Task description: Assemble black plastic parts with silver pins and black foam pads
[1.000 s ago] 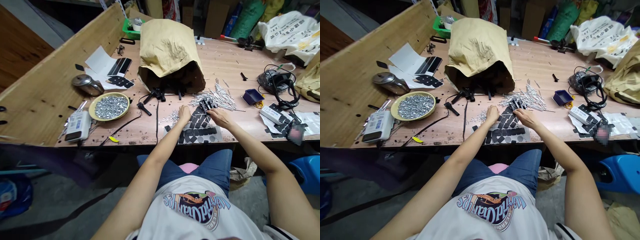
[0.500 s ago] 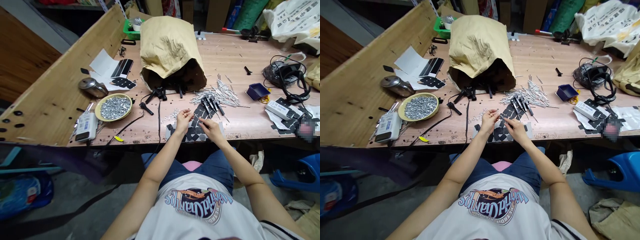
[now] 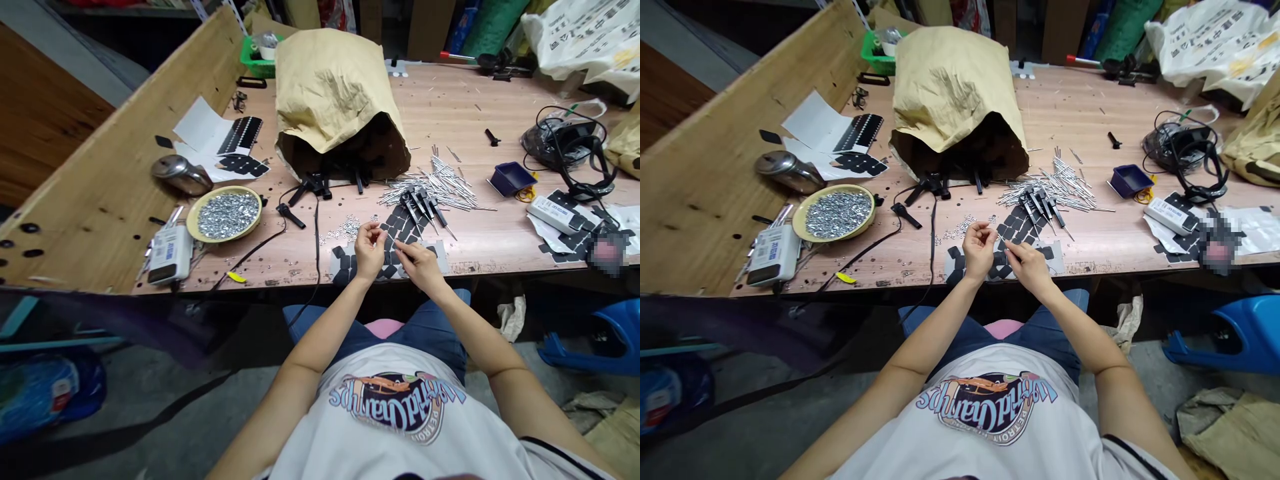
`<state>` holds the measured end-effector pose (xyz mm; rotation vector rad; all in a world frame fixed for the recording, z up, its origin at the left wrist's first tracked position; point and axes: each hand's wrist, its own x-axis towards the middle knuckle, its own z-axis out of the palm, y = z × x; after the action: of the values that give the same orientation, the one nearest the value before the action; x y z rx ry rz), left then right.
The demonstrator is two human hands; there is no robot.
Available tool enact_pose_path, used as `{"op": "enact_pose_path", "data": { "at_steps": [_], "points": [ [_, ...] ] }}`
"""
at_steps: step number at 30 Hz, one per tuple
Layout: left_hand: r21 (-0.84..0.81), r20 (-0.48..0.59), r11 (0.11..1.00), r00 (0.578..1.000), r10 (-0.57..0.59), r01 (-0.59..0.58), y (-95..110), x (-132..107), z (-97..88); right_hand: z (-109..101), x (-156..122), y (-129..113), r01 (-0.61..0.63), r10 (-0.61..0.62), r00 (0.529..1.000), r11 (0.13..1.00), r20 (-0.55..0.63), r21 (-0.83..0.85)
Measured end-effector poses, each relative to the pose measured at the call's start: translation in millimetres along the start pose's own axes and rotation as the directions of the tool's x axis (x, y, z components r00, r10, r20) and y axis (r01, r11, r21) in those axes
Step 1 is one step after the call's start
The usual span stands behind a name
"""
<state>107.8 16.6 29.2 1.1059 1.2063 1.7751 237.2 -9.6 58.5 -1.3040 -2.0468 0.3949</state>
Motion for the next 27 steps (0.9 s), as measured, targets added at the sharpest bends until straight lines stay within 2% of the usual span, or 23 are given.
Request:
{"op": "enact_pose_path", "data": {
  "at_steps": [5,10,16,22,27],
  "points": [
    [0.045,0.004,0.998,0.999,0.05,-0.05,0.7,-3.3,-0.1,-1.2,-0.8,-2.6,-0.016,0.015,1.0,1.0,0.02,0.008],
    [0.038,-0.038,0.997,0.997,0.068,-0.067,6.1,-5.3,-0.9,-2.7,-1.3,-4.2,-0.026,0.025,0.999,0.999,0.034,0.031],
    [-0.091,-0.025,0.991,0.994,-0.104,0.102,14.1,0.1,-3.2,-3.4,-1.1,-3.6,0.017,-0.02,0.999,0.995,0.031,0.095],
    [-0.203,0.139,0.937,0.955,-0.261,0.286,15.8,6.6,-6.6,-3.8,-1.8,-0.5,0.03,-0.032,0.999,0.993,0.022,0.11],
    [-0.193,0.194,0.933,0.944,-0.266,0.303,18.5,5.7,-7.8,-3.5,-0.5,0.5,0.025,-0.025,1.0,0.991,0.002,0.129]
  ]
}}
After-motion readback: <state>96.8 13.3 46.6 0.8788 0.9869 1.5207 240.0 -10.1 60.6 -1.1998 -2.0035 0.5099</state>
